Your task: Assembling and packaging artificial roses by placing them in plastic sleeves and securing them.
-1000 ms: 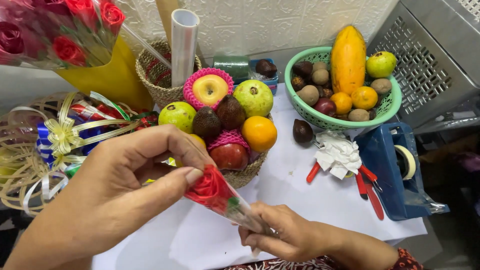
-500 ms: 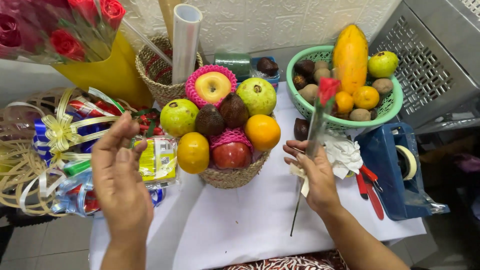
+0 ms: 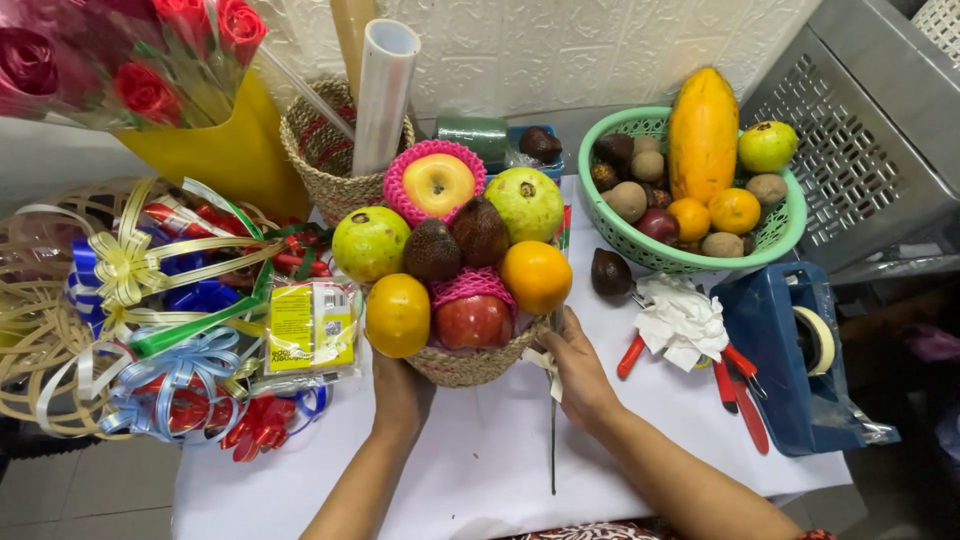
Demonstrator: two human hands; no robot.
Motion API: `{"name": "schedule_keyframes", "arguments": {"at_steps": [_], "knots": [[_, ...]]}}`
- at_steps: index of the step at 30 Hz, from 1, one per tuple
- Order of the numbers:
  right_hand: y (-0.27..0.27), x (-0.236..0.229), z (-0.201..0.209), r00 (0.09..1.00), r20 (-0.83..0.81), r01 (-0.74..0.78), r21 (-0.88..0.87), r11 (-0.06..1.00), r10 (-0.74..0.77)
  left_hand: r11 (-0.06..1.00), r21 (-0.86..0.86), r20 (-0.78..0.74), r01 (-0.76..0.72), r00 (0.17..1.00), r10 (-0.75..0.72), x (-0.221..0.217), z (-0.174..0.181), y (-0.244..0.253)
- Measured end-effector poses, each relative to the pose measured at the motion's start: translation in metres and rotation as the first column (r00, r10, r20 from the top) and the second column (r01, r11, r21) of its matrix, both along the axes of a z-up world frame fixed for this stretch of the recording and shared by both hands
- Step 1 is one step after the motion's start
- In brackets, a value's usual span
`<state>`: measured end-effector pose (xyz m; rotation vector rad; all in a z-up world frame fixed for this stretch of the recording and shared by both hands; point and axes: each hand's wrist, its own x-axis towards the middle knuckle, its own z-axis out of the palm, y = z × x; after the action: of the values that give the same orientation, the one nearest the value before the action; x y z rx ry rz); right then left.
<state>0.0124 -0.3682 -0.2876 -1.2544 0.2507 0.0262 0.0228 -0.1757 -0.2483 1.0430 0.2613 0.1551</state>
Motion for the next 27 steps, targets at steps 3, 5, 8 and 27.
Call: {"name": "schedule_keyframes", "arguments": {"at_steps": [3,5,8,27], "knots": [[0.005,-0.001,0.009,1.000,-0.022,0.010,0.043,0.999,-0.009,1.000,0.031,0.013,-0.007,1.000,0.007,0.001,0.001,-0.004],[0.003,-0.001,0.008,1.000,-0.025,0.005,0.025,1.000,-0.004,0.999,0.047,0.022,-0.014,1.000,0.013,0.001,0.002,-0.005],[0.005,-0.001,0.006,1.000,-0.031,0.000,0.007,1.000,0.000,0.996,0.082,0.033,-0.026,0.999,0.024,0.002,0.003,-0.004],[-0.015,0.027,-0.025,1.000,-0.022,0.017,0.030,0.999,-0.016,0.948,0.307,0.099,-0.086,0.993,0.058,0.006,0.009,0.004]]}}
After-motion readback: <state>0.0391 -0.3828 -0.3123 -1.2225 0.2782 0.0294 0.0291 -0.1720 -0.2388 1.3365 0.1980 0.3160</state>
